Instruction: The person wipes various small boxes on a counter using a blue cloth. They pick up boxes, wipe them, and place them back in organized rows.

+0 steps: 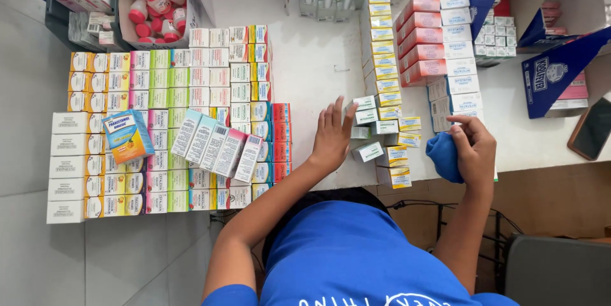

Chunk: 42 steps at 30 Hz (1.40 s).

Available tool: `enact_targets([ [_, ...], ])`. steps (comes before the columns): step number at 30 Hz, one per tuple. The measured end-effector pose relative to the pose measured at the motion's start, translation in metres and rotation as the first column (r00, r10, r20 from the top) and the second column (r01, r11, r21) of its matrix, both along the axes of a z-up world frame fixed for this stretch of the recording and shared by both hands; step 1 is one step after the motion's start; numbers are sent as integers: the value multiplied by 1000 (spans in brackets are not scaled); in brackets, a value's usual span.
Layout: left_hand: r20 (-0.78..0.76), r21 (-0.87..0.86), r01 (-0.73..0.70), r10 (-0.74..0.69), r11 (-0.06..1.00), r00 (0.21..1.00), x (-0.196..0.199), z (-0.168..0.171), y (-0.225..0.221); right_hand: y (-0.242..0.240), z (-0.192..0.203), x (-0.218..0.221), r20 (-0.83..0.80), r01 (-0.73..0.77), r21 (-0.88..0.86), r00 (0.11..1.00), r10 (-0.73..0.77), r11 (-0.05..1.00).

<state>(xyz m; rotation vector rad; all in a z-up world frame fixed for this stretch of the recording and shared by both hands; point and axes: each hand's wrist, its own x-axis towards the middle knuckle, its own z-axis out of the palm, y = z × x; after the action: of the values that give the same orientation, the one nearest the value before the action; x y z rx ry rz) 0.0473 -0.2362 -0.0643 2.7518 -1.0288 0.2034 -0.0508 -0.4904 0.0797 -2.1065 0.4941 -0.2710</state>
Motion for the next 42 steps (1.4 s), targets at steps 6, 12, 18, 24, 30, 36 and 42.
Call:
enact_targets([
  [6,-160,102,-89,104,991,982,10,-58,-5,-9,-11,-9,50,-38,-7,998,38,999],
  [12,-523,-347,-105,-99,932,847,13,20,32,-12,-14,-8,39,-37,-25,999,38,999],
  [18,-487,-384,-91,-118,919,866,2,29,40,-6,-15,1,47,-66,-17,997,67,998],
  [24,-368,-332,-91,-40,939,929,11,36,52,-6,-25,2,28,-97,-6,995,97,995],
  [30,-291,-238,-62,-11,969,957,15,34,48,-1,-24,3,6,-112,1,994,112,994],
  [36,-256,-91,4,-28,996,966,20,-5,48,-3,-26,-2,7,-98,-3,995,98,995],
  [42,-298,-345,50,-160,937,941,7,9,17,-1,-25,-6,-13,-92,-13,996,91,996],
])
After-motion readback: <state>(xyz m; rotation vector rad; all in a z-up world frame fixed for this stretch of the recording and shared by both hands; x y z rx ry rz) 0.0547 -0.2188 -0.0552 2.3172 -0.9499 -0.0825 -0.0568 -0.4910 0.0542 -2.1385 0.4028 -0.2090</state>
